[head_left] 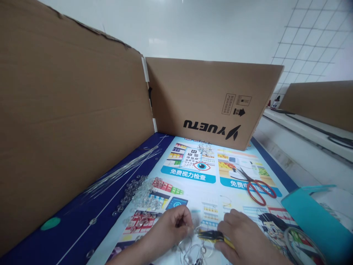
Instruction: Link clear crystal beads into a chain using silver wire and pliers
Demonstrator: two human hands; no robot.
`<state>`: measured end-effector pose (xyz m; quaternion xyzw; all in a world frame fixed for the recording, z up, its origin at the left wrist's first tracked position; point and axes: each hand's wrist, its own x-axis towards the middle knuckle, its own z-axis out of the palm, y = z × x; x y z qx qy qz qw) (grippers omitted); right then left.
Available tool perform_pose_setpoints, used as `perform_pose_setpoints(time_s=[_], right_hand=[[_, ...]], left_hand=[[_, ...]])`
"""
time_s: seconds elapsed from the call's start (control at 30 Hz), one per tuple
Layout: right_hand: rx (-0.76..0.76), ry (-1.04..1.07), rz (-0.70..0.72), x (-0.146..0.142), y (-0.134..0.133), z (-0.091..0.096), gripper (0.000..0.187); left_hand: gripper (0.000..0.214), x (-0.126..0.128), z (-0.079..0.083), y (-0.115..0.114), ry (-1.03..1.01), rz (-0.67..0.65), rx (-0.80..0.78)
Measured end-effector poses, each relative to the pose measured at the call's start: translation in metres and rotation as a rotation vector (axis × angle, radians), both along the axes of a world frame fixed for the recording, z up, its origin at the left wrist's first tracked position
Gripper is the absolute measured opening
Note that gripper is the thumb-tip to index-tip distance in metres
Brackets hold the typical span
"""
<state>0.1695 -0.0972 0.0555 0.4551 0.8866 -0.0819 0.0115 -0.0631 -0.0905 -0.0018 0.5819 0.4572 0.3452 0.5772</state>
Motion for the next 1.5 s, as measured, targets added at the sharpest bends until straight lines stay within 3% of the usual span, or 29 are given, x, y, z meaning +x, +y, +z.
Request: perform_pose_setpoints(time_s=[0.47,0.8,1.1,1.5], right_hand=[[-0.057,-0.08,-0.05,-0.012,-0.001,0.013,0.02],[-0.04,-0.047,-0.037,-0.008,0.0,0.003,0.017],[0.097,-0.114,-0.008,-0.009,-0.005,0.006,0.014],[0.344,-0.044,0.076,-0.003,-0.002,-0.006,0.02]], left_hand=[[0.009,0.003,0.004,-0.003,-0.001,-0.008,0.051],[0.006,0.002,0.006,-0.004,-0.001,-0.035,0.022],[0.015,0.005,0.004,-0.005,0.212,0.014,0.139],[0.023,0.0,0.007,-0.006,0.143,-0.075,0.031]])
